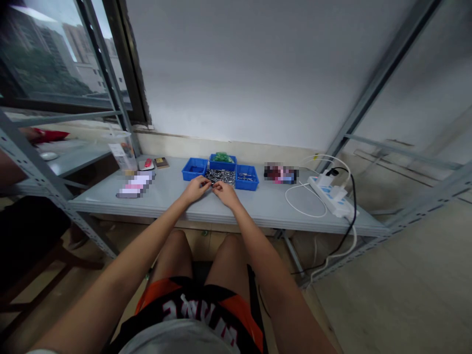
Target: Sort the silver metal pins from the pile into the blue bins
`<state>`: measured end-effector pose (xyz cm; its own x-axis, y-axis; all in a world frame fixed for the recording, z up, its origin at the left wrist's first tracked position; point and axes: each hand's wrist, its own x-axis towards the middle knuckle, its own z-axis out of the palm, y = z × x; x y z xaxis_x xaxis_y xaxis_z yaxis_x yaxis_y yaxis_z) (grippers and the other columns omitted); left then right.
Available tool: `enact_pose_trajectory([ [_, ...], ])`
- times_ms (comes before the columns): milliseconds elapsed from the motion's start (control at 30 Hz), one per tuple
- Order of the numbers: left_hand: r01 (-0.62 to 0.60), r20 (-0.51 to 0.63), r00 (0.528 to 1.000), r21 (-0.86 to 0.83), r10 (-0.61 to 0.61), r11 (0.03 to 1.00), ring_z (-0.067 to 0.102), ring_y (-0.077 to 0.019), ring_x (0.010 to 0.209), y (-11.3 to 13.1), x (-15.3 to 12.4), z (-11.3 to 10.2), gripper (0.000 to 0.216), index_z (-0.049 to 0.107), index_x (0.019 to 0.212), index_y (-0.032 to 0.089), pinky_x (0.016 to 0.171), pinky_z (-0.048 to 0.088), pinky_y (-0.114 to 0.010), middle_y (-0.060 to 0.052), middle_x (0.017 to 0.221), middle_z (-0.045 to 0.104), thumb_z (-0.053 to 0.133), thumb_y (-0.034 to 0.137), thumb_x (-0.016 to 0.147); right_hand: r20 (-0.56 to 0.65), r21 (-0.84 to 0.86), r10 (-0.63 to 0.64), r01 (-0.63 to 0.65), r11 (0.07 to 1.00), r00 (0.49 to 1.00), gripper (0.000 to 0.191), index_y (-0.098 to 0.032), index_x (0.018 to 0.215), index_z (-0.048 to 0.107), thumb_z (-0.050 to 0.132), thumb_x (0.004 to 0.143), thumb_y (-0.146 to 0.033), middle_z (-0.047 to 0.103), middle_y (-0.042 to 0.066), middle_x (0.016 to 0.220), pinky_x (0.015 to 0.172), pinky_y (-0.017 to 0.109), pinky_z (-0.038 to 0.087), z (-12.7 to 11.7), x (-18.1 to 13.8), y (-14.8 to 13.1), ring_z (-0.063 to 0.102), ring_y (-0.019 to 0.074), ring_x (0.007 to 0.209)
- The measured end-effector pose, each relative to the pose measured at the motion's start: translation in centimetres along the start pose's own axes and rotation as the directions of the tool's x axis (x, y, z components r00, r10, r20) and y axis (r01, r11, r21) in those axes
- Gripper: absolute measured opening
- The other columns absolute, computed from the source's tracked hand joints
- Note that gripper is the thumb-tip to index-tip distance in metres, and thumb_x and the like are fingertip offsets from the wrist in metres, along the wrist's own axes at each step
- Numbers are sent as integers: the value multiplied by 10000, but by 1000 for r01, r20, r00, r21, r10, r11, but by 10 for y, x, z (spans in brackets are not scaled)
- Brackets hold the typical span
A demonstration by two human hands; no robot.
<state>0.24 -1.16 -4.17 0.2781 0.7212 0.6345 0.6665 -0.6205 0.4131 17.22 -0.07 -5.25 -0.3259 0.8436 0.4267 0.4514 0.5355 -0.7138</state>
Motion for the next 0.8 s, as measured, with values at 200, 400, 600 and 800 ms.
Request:
enact_pose_trajectory([
  [200,-14,2,1000,-50,14,999,562,-149,747,3,-1,-2,214,680,892,156,713,434,-256,-47,827,634,523,289,834,-20,-23,-23,23,999,1000,147,-177,818,595,522,769,-295,605,6,693,623,252,397,-1,-1,-2,541,143,649],
  [400,-9,32,999,-96,13,995,591,-161,806,8,-2,-5,216,675,922,164,753,447,-267,-54,892,668,522,287,832,-9,-24,-24,24,999,1000,151,-179,807,588,520,764,-307,560,-19,627,586,237,371,-1,-2,-4,505,131,601],
  [600,84,19,996,-134,-83,987,596,-154,763,10,-3,-5,184,633,861,146,703,450,-245,-39,829,670,509,269,804,-2,-19,-24,24,1000,1000,169,-188,826,594,519,774,-330,568,-21,616,581,237,376,-1,-2,-4,510,130,585],
  [800,74,98,993,-112,-63,991,587,-150,730,6,-2,-4,202,645,877,143,686,446,-242,-39,819,674,514,273,796,-34,10,4,-4,1000,999,233,-195,831,592,451,835,-381,592,-13,631,595,238,399,-2,-2,-6,541,128,586],
])
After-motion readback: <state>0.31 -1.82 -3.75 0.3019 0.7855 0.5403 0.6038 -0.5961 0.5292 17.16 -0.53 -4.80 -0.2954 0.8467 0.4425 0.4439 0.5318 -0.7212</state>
